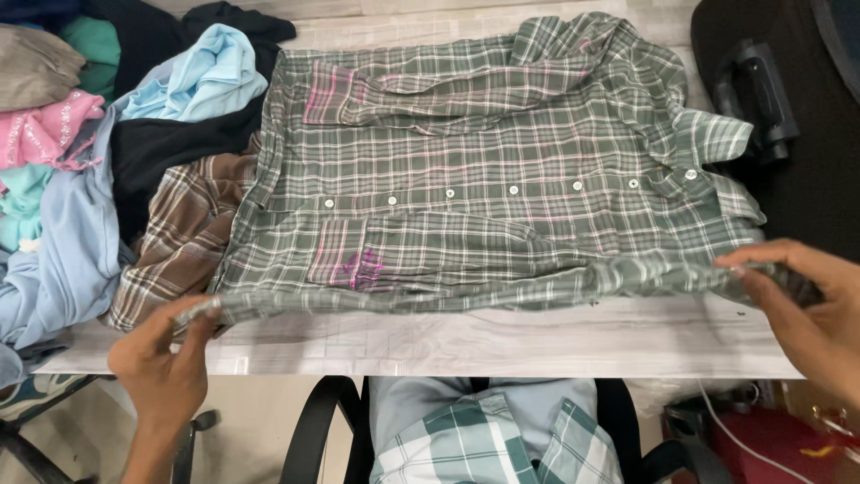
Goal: The person buttons the cuffs and neck of a plaid shirt, smoothes it flat on a surface, and then folds the sleeves and body into a compact rectangle.
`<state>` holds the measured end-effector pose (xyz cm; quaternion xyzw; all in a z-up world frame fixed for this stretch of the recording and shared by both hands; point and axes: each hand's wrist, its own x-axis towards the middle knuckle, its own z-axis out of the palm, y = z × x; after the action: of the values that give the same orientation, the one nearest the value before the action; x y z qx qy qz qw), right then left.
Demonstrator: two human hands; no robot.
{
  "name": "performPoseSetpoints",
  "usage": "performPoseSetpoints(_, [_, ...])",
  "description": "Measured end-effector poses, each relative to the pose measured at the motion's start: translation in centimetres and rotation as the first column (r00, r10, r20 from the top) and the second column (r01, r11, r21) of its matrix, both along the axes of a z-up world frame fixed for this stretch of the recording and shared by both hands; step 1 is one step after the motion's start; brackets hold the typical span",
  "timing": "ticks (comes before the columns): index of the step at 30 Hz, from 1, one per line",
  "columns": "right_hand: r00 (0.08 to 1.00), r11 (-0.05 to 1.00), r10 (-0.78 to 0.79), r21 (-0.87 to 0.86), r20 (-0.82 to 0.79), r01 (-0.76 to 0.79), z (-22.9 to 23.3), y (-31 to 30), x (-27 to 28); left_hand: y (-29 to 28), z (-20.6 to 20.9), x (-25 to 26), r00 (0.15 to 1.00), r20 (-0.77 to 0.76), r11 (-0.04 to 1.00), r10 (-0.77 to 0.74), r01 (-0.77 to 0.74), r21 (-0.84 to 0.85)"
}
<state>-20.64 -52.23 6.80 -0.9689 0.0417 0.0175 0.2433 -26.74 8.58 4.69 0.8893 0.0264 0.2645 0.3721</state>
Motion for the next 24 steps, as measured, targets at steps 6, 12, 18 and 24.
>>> performPoseSetpoints(6, [0.774, 0.964, 0.237, -0.241, 0.588, -0.112, 3.7, 6.6, 7.5, -0.4, -0.1, 11.1, 0.983, 0.171, 0.989, 0.062, -0.084, 0.122])
performPoseSetpoints(12, [0.808, 0.893, 0.299, -0.446, 0.508, -0.050, -3.2, 6.7, 14.0, -0.9, -1.9, 17.8, 0.977, -0.086, 0.757, 0.194, -0.094, 0.647])
performPoseSetpoints(18, [0.880, 0.935, 0.171, -0.355, 0.443, -0.003, -5.7, 4.2, 15.7, 0.6, -2.7, 18.8, 0.920, -0.163, 0.725, 0.357, -0.163, 0.669])
performPoseSetpoints(24, [0.836, 0.938, 0.219, -0.343, 0.502, -0.040, -3.8, 5.5, 15.5, 0.4, -2.5, 19.3, 0.901, -0.172, 0.705, 0.398, -0.181, 0.686])
